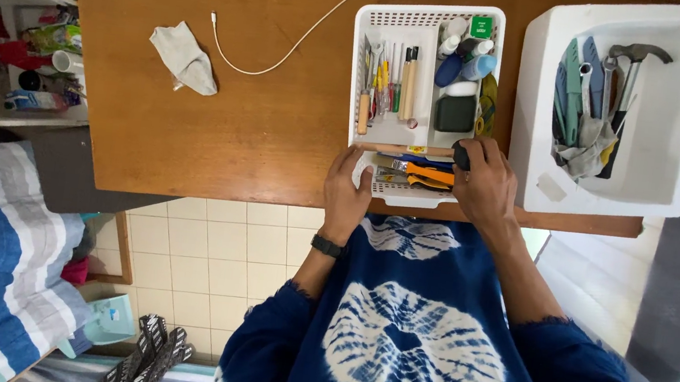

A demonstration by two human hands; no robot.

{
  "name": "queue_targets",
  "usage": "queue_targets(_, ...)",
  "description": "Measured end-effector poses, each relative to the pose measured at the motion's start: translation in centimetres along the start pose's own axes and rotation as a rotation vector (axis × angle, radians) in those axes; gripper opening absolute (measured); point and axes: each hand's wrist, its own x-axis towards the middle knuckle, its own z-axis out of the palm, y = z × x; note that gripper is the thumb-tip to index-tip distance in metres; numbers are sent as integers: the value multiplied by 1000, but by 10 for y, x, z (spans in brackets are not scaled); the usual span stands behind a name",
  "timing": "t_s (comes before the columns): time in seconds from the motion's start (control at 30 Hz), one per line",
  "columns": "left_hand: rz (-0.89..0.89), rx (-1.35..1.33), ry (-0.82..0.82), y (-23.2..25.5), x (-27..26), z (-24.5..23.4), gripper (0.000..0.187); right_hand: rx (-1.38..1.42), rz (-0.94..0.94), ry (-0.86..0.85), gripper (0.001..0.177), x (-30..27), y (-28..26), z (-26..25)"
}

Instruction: The person wipes several tools with a cloth, including a paintbrush, a mallet, and a hammer, then places them back into a white basket on a wooden table.

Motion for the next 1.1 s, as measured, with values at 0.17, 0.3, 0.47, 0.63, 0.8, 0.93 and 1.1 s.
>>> queue_targets(0.17,10,1,18,-3,0,4,39,31,-5,6,48,-2,3,3)
queue_targets(0.3,10,22,3,-5,-4,8,39,52,1,-1,47,0,4,1)
queue_targets(0.47,1,50,-29,-2,-6,16,41,51,-5,2,46,0,9,0)
queue_targets(0.63,-29,72,-74,7,-3,17,44,49,-3,-4,47,3,13,5)
queue_targets(0.8,-85,151,-122,20,0,17,48,-1,12,-51,47,-1,19,19)
queue_targets(0.93,-116,141,-158,24,2,20,52,-8,-6,-49,46,7,15,15)
queue_targets(1.1,-148,158,-222,24,8,26,55,-71,-29,-34,47,14,12,20)
